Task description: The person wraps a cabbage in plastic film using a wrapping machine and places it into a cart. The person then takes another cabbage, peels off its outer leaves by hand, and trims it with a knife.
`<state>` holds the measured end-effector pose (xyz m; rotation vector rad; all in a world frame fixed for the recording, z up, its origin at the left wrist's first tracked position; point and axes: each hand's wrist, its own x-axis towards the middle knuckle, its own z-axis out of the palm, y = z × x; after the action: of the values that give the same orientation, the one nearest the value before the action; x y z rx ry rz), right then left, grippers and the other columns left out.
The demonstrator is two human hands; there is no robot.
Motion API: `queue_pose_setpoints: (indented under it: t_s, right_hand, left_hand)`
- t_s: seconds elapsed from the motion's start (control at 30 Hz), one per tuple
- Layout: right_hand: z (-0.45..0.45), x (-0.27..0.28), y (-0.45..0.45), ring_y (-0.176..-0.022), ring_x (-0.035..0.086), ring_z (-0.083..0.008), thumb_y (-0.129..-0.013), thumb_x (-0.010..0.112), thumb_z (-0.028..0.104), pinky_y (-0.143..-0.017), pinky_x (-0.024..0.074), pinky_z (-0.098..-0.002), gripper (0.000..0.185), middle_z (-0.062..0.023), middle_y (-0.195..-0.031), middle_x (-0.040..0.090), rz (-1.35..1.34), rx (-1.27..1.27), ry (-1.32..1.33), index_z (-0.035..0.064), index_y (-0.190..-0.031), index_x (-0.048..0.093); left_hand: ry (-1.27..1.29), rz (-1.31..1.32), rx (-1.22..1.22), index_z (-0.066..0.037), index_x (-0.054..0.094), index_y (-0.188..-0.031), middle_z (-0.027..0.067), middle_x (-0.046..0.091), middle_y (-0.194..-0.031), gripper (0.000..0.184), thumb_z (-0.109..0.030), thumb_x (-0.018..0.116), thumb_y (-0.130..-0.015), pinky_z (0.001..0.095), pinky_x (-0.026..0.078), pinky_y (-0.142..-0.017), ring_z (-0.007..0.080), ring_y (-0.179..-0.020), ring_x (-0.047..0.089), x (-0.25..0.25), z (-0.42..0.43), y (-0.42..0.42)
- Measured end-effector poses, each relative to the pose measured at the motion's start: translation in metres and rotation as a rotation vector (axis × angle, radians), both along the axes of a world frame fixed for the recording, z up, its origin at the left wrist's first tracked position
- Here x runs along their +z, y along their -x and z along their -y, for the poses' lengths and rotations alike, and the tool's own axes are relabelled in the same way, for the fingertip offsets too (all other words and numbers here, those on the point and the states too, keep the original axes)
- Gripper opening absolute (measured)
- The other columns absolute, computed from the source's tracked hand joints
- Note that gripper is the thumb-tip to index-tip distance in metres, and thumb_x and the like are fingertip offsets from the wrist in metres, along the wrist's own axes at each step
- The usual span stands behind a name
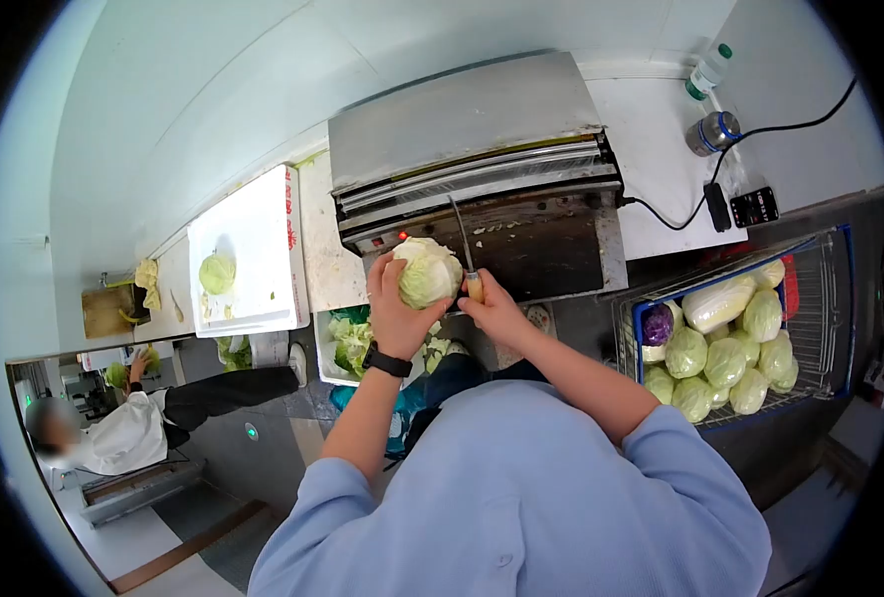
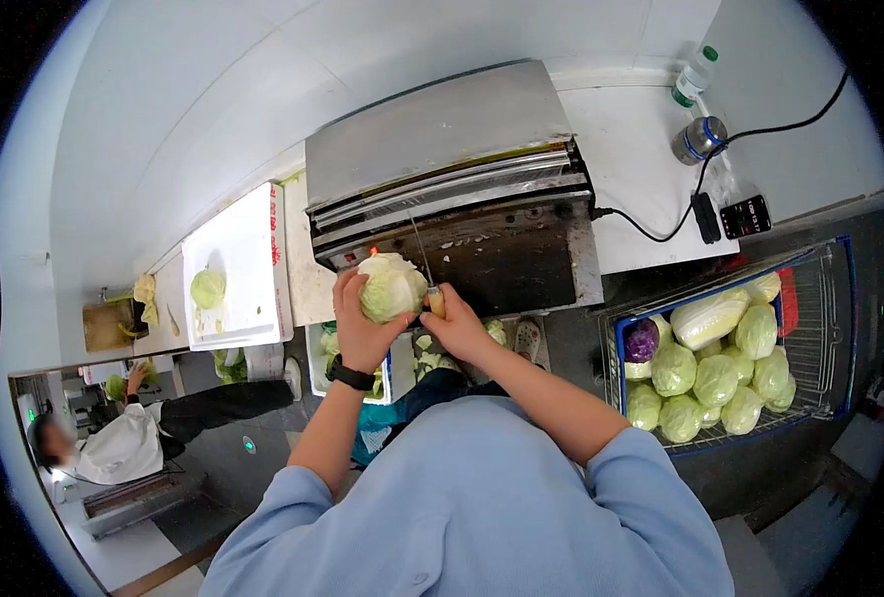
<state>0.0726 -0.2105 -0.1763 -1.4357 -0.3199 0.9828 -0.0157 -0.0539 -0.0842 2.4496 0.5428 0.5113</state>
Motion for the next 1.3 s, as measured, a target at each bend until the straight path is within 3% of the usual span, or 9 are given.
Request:
queue_pose_setpoints:
  t_s: [0.17,0.27,0.4,0.53,0.67,0.73,0.83,0.93,1.3]
  right_hand:
    - [0.041,0.052,0.006,-0.1,0.064,-0.0272,-0.092,0.069,0.022,-0.087,0.0508,-0.0389,0.037,-0.0158,-0.108,0.064,0.148,-0.048,-0.005,0.0014,-0.116,0.051]
    - [0.071,0.078,0.014,-0.099,0.064,-0.0264,-0.092,0.069,0.021,-0.087,0.0503,-0.0385,0.034,-0.0145,-0.106,0.065,0.188,-0.041,0.059,0.0013,-0.114,0.051]
    - [0.077,0.051,0.022,-0.103,0.064,-0.0265,-0.093,0.068,0.02,-0.089,0.0496,-0.0381,0.032,-0.0144,-0.111,0.065,0.166,-0.111,0.034,0.0012,-0.113,0.051]
    - [0.066,0.063,0.019,-0.096,0.062,-0.0136,-0.098,0.062,0.01,-0.086,0.0519,-0.0325,0.022,-0.0078,-0.102,0.064,0.143,-0.165,-0.125,0.0011,-0.115,0.052]
    - [0.069,0.069,0.008,-0.079,0.067,-0.0227,-0.1,0.062,0.026,-0.071,0.0512,-0.0363,0.025,-0.011,-0.088,0.067,0.223,-0.056,0.128,0.0031,-0.108,0.055]
    - [0.074,0.056,0.009,-0.071,0.065,-0.0225,-0.102,0.059,0.029,-0.065,0.0494,-0.0375,0.025,-0.011,-0.08,0.066,0.375,-0.053,0.217,0.0039,-0.106,0.056]
    - [0.077,0.042,0.011,-0.067,0.061,-0.024,-0.104,0.055,0.032,-0.062,0.0464,-0.0386,0.028,-0.0116,-0.074,0.062,0.159,-0.035,0.199,0.0038,-0.102,0.056]
    - [0.074,0.042,0.011,-0.064,0.059,-0.0262,-0.105,0.053,0.031,-0.06,0.0454,-0.039,0.028,-0.0126,-0.071,0.059,0.243,-0.085,0.191,0.0029,-0.1,0.055]
    - [0.07,0.052,0.019,-0.078,0.063,-0.0486,-0.107,0.046,0.034,-0.067,0.0461,-0.0564,0.032,-0.0259,-0.08,0.063,0.472,-0.019,0.358,0.0022,-0.103,0.049]
  left_hand:
    - [0.225,-0.044,-0.216,-0.002,0.052,-0.128,0.0177,0.05,-0.137,0.082,-0.024,0.093,-0.06,0.0442,0.044,-0.107,0.037,-0.128,0.051,0.027,-0.017,-0.005]
    - [0.385,-0.262,-0.377,-0.002,0.052,-0.131,0.0176,0.053,-0.134,0.084,-0.025,0.093,-0.061,0.0407,0.044,-0.107,0.0342,-0.127,0.053,0.049,-0.013,-0.029]
    - [0.589,-0.451,-0.468,0.0,0.049,-0.139,0.0195,0.054,-0.136,0.09,-0.029,0.092,-0.065,0.04,0.043,-0.109,0.0342,-0.128,0.053,0.03,-0.022,-0.06]
    - [0.317,-0.279,-0.411,-0.001,0.039,-0.148,0.0236,0.043,-0.148,0.102,-0.032,0.091,-0.066,0.0438,0.039,-0.114,0.0394,-0.138,0.044,0.023,-0.032,-0.055]
    - [0.047,-0.333,-0.324,-0.007,0.028,-0.154,0.0216,0.031,-0.156,0.115,-0.035,0.091,-0.062,0.05,0.037,-0.115,0.0461,-0.142,0.034,0.028,-0.003,-0.038]
    - [0.04,-0.326,-0.284,-0.006,0.03,-0.153,0.0221,0.032,-0.156,0.116,-0.035,0.093,-0.06,0.0495,0.036,-0.116,0.0454,-0.142,0.035,0.025,0.001,-0.039]
    - [0.04,-0.326,-0.307,-0.008,0.031,-0.153,0.022,0.032,-0.156,0.116,-0.035,0.093,-0.059,0.0495,0.036,-0.116,0.0451,-0.142,0.034,0.023,0.001,-0.041]
    - [0.049,-0.34,-0.347,-0.009,0.031,-0.153,0.0216,0.032,-0.155,0.115,-0.035,0.092,-0.06,0.0495,0.036,-0.116,0.0451,-0.142,0.034,0.025,-0.005,-0.045]
    - [0.029,-0.277,-0.366,-0.01,0.034,-0.151,0.0207,0.034,-0.152,0.112,-0.035,0.092,-0.059,0.0509,0.038,-0.113,0.0461,-0.137,0.036,0.016,-0.007,-0.043]
